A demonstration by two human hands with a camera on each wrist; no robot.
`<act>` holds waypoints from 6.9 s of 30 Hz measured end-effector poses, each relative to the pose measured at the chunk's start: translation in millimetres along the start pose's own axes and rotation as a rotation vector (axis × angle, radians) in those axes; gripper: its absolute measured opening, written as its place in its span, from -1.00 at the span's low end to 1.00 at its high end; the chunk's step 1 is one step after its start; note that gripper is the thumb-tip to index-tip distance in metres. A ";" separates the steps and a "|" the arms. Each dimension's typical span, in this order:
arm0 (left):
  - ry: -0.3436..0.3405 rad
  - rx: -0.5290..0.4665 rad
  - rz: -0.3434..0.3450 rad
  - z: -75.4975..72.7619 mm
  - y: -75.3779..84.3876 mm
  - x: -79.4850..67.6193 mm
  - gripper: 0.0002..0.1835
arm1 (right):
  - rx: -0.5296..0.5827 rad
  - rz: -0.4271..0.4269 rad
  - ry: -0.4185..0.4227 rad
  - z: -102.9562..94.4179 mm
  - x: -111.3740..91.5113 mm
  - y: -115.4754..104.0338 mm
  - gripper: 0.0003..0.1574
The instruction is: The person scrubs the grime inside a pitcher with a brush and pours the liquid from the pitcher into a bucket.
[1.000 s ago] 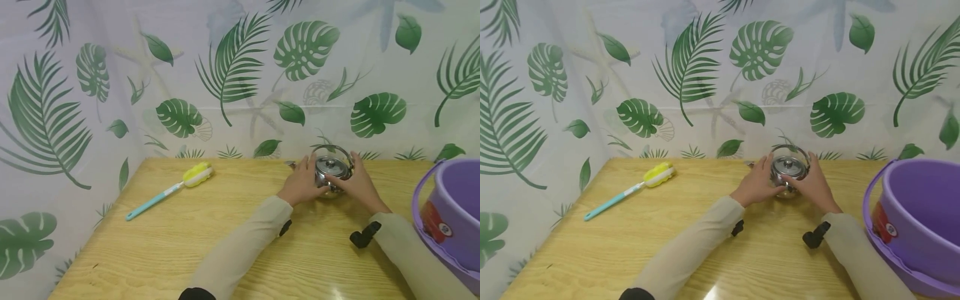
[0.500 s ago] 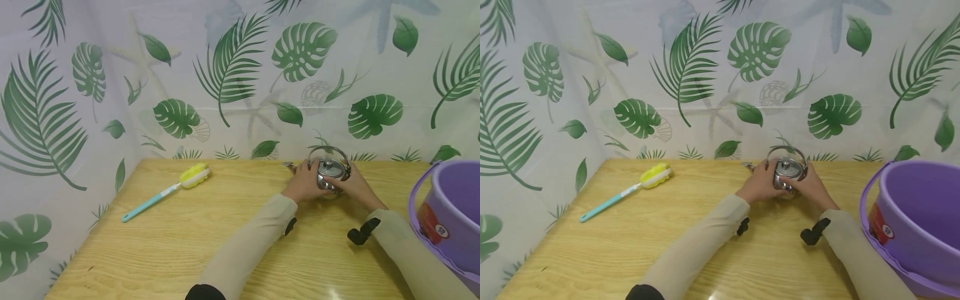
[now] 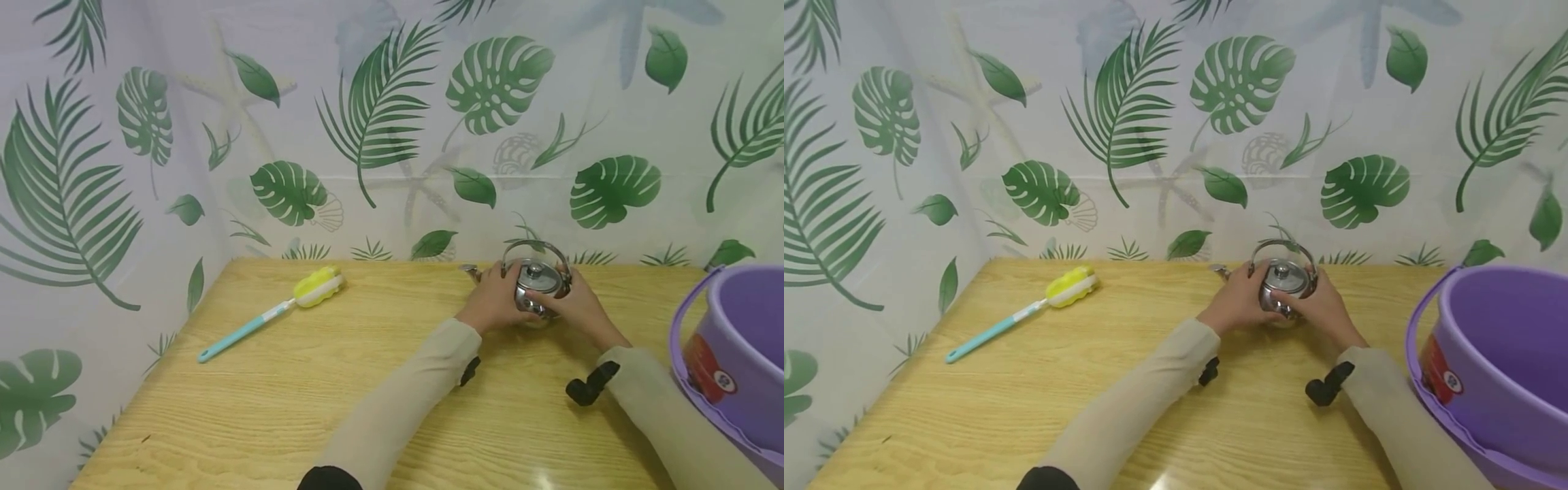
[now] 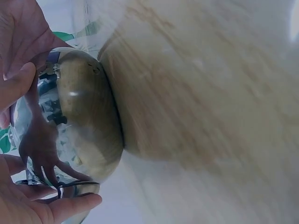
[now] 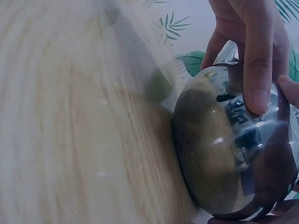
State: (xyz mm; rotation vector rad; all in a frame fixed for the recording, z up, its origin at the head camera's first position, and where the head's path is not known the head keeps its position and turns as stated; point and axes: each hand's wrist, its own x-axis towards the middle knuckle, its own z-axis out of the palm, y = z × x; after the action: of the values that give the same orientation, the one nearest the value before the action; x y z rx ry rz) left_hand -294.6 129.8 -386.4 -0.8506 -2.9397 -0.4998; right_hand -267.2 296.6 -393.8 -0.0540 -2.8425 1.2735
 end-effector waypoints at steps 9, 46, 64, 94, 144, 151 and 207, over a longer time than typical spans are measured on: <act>0.040 0.039 0.010 -9.3 -0.4 -13.8 0.14 | -0.010 -0.014 0.005 1.1 -12.2 -13.7 0.26; 0.046 0.033 0.018 -3.9 15.6 -70.3 0.10 | -0.072 -0.005 0.002 11.0 -58.5 -14.0 0.29; 0.004 0.152 -0.016 -33.2 18.2 -83.8 -0.07 | -0.112 -0.045 -0.023 -4.5 -67.5 -16.1 0.26; 0.216 0.421 0.210 -50.2 25.6 -48.8 -0.55 | -0.484 -0.350 0.422 -7.9 -62.0 -11.4 -0.56; 0.118 0.479 0.165 -38.5 28.1 -27.7 -0.61 | -0.722 -0.560 0.596 -4.5 -58.7 -3.4 -0.71; 0.132 0.473 0.161 -41.9 28.9 -26.2 -0.61 | -0.728 -0.591 0.619 -5.1 -57.6 -4.8 -0.72; 0.349 0.432 0.207 -100.8 -28.7 -72.5 -0.66 | -0.693 -0.534 0.587 -2.7 -58.3 -4.6 -0.71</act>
State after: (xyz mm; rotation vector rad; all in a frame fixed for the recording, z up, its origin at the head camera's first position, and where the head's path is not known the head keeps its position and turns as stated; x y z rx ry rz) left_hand -253.3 37.8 -308.6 -0.8865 -2.4673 0.0065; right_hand -209.0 293.1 -389.1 0.2531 -2.3773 0.1112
